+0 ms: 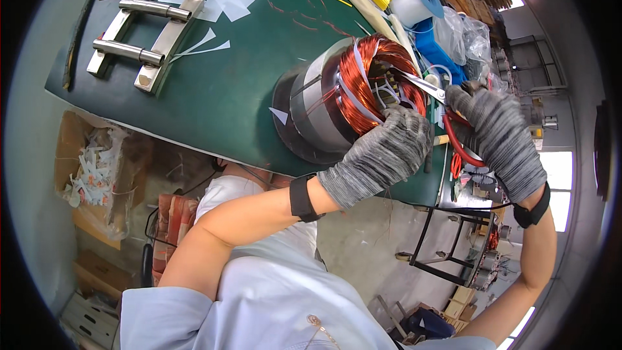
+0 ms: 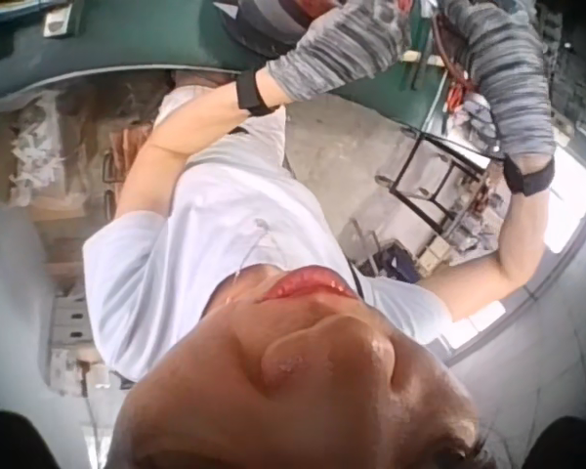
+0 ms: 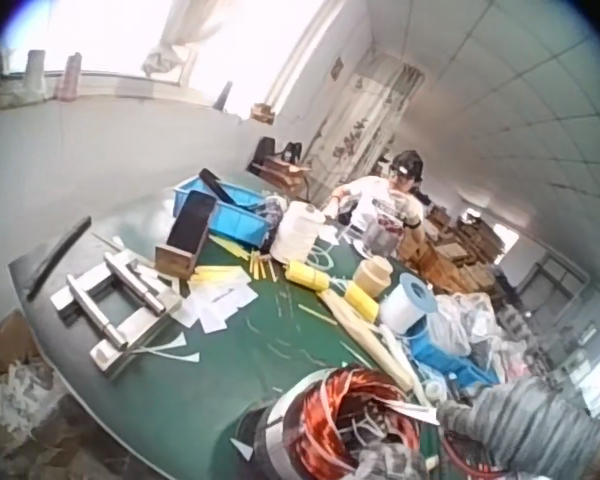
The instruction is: Manually winding and trimming wire components for a motor stator at a workbench.
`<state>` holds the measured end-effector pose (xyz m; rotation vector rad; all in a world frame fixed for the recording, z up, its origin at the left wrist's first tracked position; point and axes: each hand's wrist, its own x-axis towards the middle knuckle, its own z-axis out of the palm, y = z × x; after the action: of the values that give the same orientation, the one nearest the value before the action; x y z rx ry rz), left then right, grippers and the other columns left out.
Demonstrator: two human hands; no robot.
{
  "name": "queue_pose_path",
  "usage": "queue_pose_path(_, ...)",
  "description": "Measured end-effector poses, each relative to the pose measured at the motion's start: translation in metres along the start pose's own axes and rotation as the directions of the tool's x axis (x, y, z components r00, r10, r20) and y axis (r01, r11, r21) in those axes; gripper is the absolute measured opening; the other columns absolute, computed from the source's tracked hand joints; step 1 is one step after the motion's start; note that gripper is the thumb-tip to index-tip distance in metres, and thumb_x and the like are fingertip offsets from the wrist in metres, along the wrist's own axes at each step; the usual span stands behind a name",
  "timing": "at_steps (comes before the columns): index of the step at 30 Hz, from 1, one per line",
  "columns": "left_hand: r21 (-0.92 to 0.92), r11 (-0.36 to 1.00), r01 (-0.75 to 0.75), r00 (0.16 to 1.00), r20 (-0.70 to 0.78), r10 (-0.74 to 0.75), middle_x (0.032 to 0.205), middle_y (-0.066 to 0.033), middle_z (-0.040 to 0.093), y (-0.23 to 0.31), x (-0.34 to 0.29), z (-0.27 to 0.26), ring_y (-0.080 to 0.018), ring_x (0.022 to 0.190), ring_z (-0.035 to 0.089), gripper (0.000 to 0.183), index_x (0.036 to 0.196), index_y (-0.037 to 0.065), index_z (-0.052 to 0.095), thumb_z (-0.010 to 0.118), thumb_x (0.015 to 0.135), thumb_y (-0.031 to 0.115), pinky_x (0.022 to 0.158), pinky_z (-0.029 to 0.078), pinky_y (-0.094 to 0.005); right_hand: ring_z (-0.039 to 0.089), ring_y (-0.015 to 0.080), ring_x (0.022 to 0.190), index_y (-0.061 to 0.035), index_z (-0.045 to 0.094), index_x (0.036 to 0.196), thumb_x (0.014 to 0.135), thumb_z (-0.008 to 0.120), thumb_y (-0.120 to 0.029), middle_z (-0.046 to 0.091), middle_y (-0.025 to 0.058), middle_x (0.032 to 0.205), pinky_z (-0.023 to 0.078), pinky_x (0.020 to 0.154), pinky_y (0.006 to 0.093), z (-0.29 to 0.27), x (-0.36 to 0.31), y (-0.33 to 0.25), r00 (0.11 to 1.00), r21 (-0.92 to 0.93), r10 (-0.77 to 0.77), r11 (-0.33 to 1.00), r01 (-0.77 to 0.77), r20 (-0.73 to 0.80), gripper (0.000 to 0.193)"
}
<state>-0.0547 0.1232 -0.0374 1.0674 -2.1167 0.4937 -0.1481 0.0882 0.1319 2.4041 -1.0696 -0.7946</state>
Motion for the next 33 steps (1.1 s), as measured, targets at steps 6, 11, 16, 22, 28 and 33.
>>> queue_pose_path(6, 0.068, 0.997, 0.039, 0.996, 0.083, -0.045, 0.088, -0.0137, 0.054, -0.001, -0.005, 0.001, -0.0255, 0.082, 0.054, 0.028, 0.097, 0.003, 0.056, 0.049, 0.076, 0.02, 0.072, 0.044, -0.0359, 0.061, 0.0253, 0.068, -0.0101, 0.055, 0.106, 0.073, 0.063, -0.01, 0.06, 0.0103, 0.083, 0.049, 0.058, 0.0311, -0.006, 0.026, -0.016, 0.999, 0.009, -0.024, 1.0, 0.023, 0.041, 0.034)
queue_pose_path(11, 0.031, 0.999, 0.02, 0.999, -0.028, -0.019, 0.088, -0.013, 0.053, -0.001, -0.003, 0.007, -0.0252, 0.082, 0.053, 0.027, 0.097, 0.006, 0.058, 0.05, 0.075, 0.019, 0.071, 0.044, -0.0364, 0.062, 0.0247, 0.068, -0.0093, 0.055, 0.105, 0.074, 0.063, -0.012, 0.06, 0.0111, 0.083, 0.049, 0.058, 0.0308, 0.006, 0.023, -0.013, 0.999, 0.069, 0.031, 0.997, -0.032, 0.012, 0.032)
queue_pose_path(16, -0.013, 1.0, -0.002, 0.999, 0.041, 0.002, 0.085, -0.0086, 0.053, -0.019, -0.015, 0.002, -0.0223, 0.08, 0.052, 0.026, 0.096, 0.01, 0.059, 0.052, 0.073, 0.019, 0.067, 0.043, -0.0339, 0.061, 0.0222, 0.068, -0.0083, 0.055, 0.103, 0.076, 0.064, -0.013, 0.061, 0.0102, 0.083, 0.048, 0.058, 0.0284, 0.056, 0.009, -0.013, 0.949, 0.47, 0.137, 0.883, 0.013, -0.283, 0.029)
queue_pose_path(22, -0.327, 0.937, -0.124, 0.99, 0.023, 0.139, 0.086, -0.0071, 0.054, -0.042, -0.009, -0.023, -0.0211, 0.08, 0.054, 0.028, 0.097, 0.013, 0.06, 0.059, 0.069, 0.015, 0.066, 0.044, -0.0346, 0.055, 0.0096, 0.077, -0.0051, 0.051, 0.099, 0.077, 0.065, -0.006, 0.057, 0.0035, 0.087, 0.047, 0.07, 0.0237, 0.249, -0.061, -0.042, 0.656, 0.997, 0.754, 0.062, -0.045, -0.017, 0.027)
queue_pose_path(28, -0.63, 0.756, 0.177, 0.984, 0.126, -0.125, 0.097, -0.0126, 0.055, -0.111, -0.005, -0.065, -0.0244, 0.085, 0.056, 0.02, 0.098, 0.004, 0.058, 0.053, 0.079, 0.005, 0.076, 0.045, -0.0298, 0.055, 0.0309, 0.089, -0.0068, 0.055, 0.102, 0.072, 0.06, 0.002, 0.056, 0.0146, 0.102, 0.045, 0.082, 0.0331, 0.295, -0.025, -0.066, 0.459, 0.979, 0.881, 0.181, -0.093, -0.119, 0.032)
queue_pose_path(33, -0.204, 0.972, -0.119, 0.926, 0.332, 0.183, 0.115, -0.0131, 0.051, -0.122, 0.039, -0.061, -0.0283, 0.104, 0.05, 0.024, 0.099, 0.009, 0.062, 0.056, 0.079, 0.022, 0.089, 0.04, -0.0369, 0.051, 0.0321, 0.096, -0.0112, 0.059, 0.096, 0.072, 0.061, -0.019, 0.053, 0.0121, 0.11, 0.042, 0.083, 0.04, 0.267, 0.016, -0.133, 0.667, 0.852, 0.656, 0.52, -0.058, -0.354, 0.026)
